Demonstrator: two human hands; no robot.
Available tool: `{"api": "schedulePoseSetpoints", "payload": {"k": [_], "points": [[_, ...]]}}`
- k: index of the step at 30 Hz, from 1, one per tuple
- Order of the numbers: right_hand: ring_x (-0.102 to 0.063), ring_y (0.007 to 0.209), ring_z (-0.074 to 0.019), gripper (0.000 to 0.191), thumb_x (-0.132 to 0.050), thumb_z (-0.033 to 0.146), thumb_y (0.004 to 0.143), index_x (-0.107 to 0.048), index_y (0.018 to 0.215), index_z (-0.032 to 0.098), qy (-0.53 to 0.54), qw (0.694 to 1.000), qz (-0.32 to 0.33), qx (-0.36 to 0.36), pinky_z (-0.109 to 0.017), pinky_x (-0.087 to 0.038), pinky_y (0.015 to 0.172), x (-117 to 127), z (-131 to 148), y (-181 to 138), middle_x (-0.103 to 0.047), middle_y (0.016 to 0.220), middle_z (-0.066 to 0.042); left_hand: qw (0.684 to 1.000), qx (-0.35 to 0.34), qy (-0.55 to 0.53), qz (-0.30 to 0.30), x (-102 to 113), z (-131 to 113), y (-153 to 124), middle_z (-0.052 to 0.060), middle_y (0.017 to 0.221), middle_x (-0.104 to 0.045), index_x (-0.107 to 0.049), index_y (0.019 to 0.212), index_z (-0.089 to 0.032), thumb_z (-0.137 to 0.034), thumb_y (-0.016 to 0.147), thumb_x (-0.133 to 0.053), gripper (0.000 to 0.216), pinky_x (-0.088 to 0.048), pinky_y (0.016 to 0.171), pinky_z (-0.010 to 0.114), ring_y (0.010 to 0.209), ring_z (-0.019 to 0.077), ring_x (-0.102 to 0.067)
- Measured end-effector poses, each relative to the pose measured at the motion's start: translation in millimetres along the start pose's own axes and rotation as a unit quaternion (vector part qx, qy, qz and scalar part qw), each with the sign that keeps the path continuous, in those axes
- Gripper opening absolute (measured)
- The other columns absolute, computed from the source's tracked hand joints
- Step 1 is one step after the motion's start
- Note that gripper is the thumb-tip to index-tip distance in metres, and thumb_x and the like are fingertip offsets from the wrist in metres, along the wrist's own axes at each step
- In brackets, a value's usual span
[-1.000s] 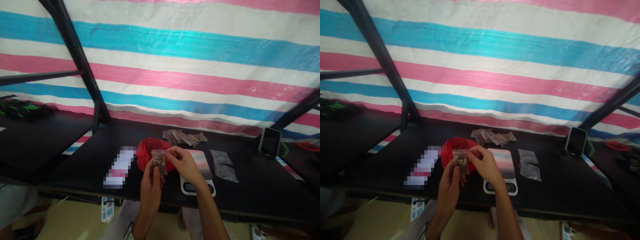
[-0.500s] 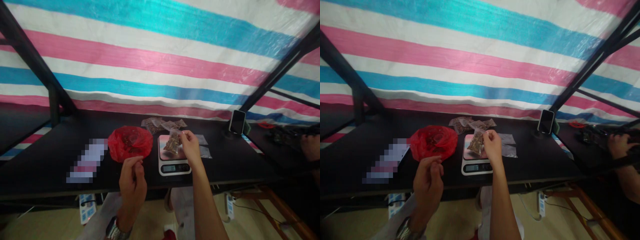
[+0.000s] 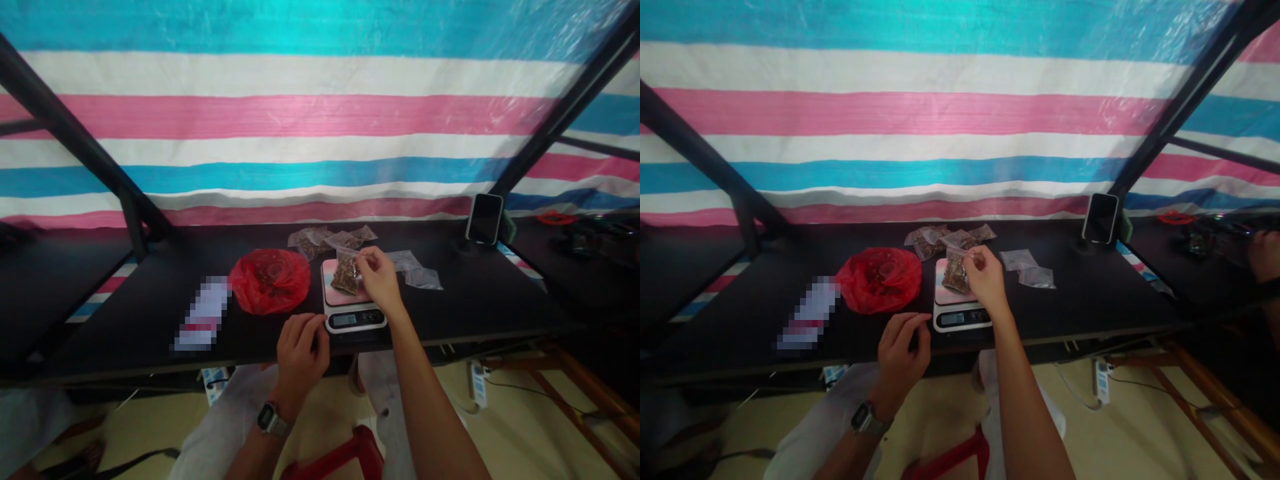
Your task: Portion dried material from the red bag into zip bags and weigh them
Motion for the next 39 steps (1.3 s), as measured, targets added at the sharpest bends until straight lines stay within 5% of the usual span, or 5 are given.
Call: {"api": "schedulePoseSetpoints", "payload": {"k": [10,16,23,30,39], "points": [[-0.064,0.087,-0.0228,0.020,-0.065,0.044,0.084,-0.068,0.086,0.025,-0.088,0.995,-0.001,0.051,-0.037,-0.050,0.088,15.5,-1.6,2.3,-0.073,0.088,-0.003,0.990,-0.001,0.095,0.101,-22.0,-21.1,-1.5,0.021,0.138,-0.059,-0.061,0.140,-0.018,-0.018,0.092,-0.066,0.048,-0.053,0.105,0.053,0.124,0.0364,-0.059],[-0.065,0.109,-0.0276,0.014,-0.068,0.040,0.083,-0.071,0.083,0.026,-0.124,0.988,-0.028,0.088,-0.045,-0.044,0.108,27.3,1.4,5.6,-0.077,0.106,-0.008,0.988,0.016,0.108,0.113,-26.4,-17.2,-1.7,0.020,0.143,-0.053,-0.058,0.144,-0.022,-0.014,0.090,-0.067,0.056,-0.050,0.109,0.056,0.129,0.0377,-0.056],[-0.066,0.119,-0.0287,0.021,-0.071,0.045,0.082,-0.070,0.086,0.024,-0.086,0.995,-0.044,0.028,-0.046,-0.044,0.114,29.6,-25.1,9.2,-0.076,0.118,-0.010,0.984,0.081,0.092,0.127,-28.7,-7.4,1.7,0.021,0.152,-0.055,-0.051,0.154,-0.022,-0.013,0.088,-0.063,0.068,-0.045,0.113,0.061,0.137,0.0407,-0.054],[-0.072,0.108,-0.0261,0.034,-0.072,0.056,0.080,-0.067,0.085,0.023,0.008,0.997,-0.051,-0.058,-0.038,-0.055,0.097,19.1,-39.8,3.7,-0.078,0.118,-0.009,0.965,0.210,-0.083,0.135,-33.0,16.3,-4.0,0.017,0.150,-0.068,-0.052,0.156,-0.018,-0.009,0.090,-0.047,0.068,-0.043,0.119,0.058,0.140,0.0332,-0.060],[-0.071,0.080,-0.0228,0.034,-0.078,0.053,0.072,-0.068,0.087,0.025,0.113,0.979,-0.101,-0.137,-0.034,-0.056,0.071,18.1,-41.6,2.5,-0.077,0.087,-0.001,0.855,0.368,-0.364,0.039,-22.9,40.7,-3.0,0.014,0.155,-0.067,-0.045,0.162,-0.022,-0.020,0.092,-0.057,0.071,-0.047,0.121,0.048,0.143,0.0286,-0.064]]}}
Point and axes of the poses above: each hand's wrist, its own y-axis towards the middle knuckle, its own x-axis out of the back of the hand, z = x × y, the point moved 7 cm from there along y, towards the middle knuckle
